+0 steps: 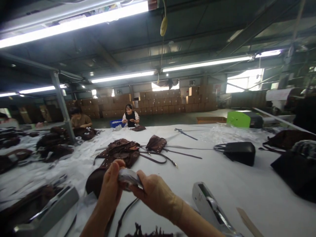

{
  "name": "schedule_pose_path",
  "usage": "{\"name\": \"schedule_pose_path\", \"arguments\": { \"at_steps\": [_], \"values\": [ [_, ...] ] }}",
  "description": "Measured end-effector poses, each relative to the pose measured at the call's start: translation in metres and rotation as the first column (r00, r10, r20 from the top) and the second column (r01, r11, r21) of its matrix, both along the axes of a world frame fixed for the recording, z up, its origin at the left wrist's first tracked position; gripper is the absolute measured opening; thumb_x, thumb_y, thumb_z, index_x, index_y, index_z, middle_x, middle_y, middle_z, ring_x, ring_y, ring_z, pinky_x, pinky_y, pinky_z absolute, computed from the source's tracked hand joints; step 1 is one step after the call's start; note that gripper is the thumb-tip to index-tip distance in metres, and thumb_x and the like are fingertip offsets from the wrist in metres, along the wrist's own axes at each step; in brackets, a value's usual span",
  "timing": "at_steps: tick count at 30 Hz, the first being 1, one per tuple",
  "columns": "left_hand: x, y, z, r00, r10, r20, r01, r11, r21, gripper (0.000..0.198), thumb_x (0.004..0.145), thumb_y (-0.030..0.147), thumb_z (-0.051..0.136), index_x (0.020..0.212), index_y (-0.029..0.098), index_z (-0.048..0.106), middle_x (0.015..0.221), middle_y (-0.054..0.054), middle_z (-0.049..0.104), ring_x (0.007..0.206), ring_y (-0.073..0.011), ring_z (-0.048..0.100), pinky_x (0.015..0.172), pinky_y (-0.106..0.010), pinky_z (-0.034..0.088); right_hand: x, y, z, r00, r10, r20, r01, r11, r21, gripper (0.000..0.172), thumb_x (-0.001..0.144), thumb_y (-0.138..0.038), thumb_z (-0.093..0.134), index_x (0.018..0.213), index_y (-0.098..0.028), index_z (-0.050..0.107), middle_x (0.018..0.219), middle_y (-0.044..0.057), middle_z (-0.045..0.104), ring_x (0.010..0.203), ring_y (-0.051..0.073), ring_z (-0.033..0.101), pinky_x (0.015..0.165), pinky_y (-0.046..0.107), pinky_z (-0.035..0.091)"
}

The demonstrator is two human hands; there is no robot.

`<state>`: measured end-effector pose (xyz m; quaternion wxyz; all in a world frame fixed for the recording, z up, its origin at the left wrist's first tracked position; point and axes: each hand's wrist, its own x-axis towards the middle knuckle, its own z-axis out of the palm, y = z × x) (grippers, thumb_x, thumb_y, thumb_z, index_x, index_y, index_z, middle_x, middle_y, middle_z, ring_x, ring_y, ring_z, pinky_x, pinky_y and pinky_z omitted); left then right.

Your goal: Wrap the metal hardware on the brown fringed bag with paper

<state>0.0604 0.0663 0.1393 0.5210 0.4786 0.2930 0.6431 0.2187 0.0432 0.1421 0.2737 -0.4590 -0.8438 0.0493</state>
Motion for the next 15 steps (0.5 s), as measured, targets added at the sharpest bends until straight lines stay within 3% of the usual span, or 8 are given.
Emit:
{"name": "schedule_pose_path", "arguments": {
  "at_steps": [1,3,5,7,9,12,13,15],
  "values": [
    [-0.004,0.000,-0.003,0.976,-0.099,-0.195,0.103,0.995,0.014,0.043,0.080,0.060,0.060,0.091,0.019,0.056,0.055,0.008,0.046,0.046,-0.0070,0.040,0.044,-0.016,0.033,0.004,0.001,-0.004,0.994,0.000,0.109,-0.002,1.000,0.019,0.021,0.093,-0.040,0.051,0.091,-0.019,0.055,0.061,0.000,0.061,0.050,0.013,0.048,0.048,0.025,0.023],
    [-0.012,-0.003,-0.002,0.789,-0.226,-0.571,0.283,0.959,0.013,0.037,0.074,0.048,0.072,0.094,0.017,0.063,0.057,0.005,0.054,0.049,-0.0078,0.043,0.046,-0.017,0.031,0.008,0.001,-0.007,0.961,0.025,0.276,-0.033,0.999,0.024,0.018,0.089,-0.037,0.057,0.094,-0.019,0.058,0.064,0.002,0.065,0.050,0.015,0.052,0.046,0.026,0.020],
    [-0.015,-0.007,0.003,0.669,-0.245,-0.702,0.345,0.939,0.001,0.033,0.070,0.037,0.076,0.094,0.017,0.068,0.063,0.001,0.061,0.053,-0.0089,0.047,0.047,-0.017,0.032,0.008,-0.001,-0.003,0.963,0.099,0.251,-0.099,0.995,-0.011,0.018,0.085,-0.035,0.063,0.094,-0.020,0.060,0.070,0.001,0.068,0.053,0.015,0.055,0.047,0.025,0.023],
    [-0.011,-0.010,0.010,0.783,-0.243,-0.573,0.303,0.953,0.009,0.032,0.074,0.040,0.073,0.094,0.016,0.067,0.063,0.001,0.061,0.053,-0.0087,0.047,0.046,-0.016,0.033,0.004,-0.003,0.006,0.991,0.116,0.064,-0.113,0.992,-0.046,0.025,0.081,-0.041,0.070,0.091,-0.021,0.058,0.071,-0.001,0.066,0.055,0.012,0.052,0.049,0.024,0.027],
    [-0.004,-0.008,0.013,0.960,-0.158,-0.233,0.162,0.987,-0.002,0.036,0.077,0.049,0.069,0.093,0.017,0.063,0.057,0.005,0.053,0.046,-0.0066,0.042,0.043,-0.015,0.032,0.001,-0.003,0.013,0.989,0.083,-0.125,-0.095,0.992,-0.087,0.033,0.079,-0.048,0.072,0.084,-0.020,0.054,0.066,-0.005,0.060,0.053,0.010,0.045,0.051,0.022,0.029],
    [0.004,-0.001,0.007,0.985,0.066,0.158,-0.060,0.997,-0.048,0.044,0.074,0.059,0.069,0.091,0.021,0.054,0.053,0.010,0.041,0.041,-0.0042,0.035,0.039,-0.013,0.030,0.001,-0.002,0.012,0.972,0.081,-0.220,-0.116,0.982,-0.151,0.028,0.089,-0.044,0.060,0.079,-0.021,0.049,0.060,-0.006,0.053,0.052,0.009,0.036,0.051,0.022,0.029],
    [0.004,0.001,0.003,0.983,0.078,0.168,-0.070,0.996,-0.052,0.046,0.075,0.061,0.067,0.091,0.021,0.053,0.053,0.011,0.040,0.040,-0.0040,0.034,0.039,-0.013,0.030,0.003,-0.001,0.008,0.975,0.085,-0.205,-0.118,0.980,-0.158,0.025,0.092,-0.042,0.054,0.080,-0.020,0.049,0.061,-0.006,0.053,0.052,0.009,0.037,0.051,0.022,0.029],
    [0.000,0.004,-0.003,0.999,-0.031,0.010,0.031,0.999,-0.036,0.046,0.078,0.063,0.062,0.093,0.020,0.053,0.053,0.010,0.042,0.041,-0.0044,0.036,0.040,-0.013,0.032,0.009,0.000,-0.002,0.995,0.053,-0.086,-0.065,0.989,-0.134,0.024,0.094,-0.041,0.049,0.083,-0.020,0.051,0.062,-0.003,0.056,0.052,0.010,0.038,0.051,0.024,0.027]
  ]
}}
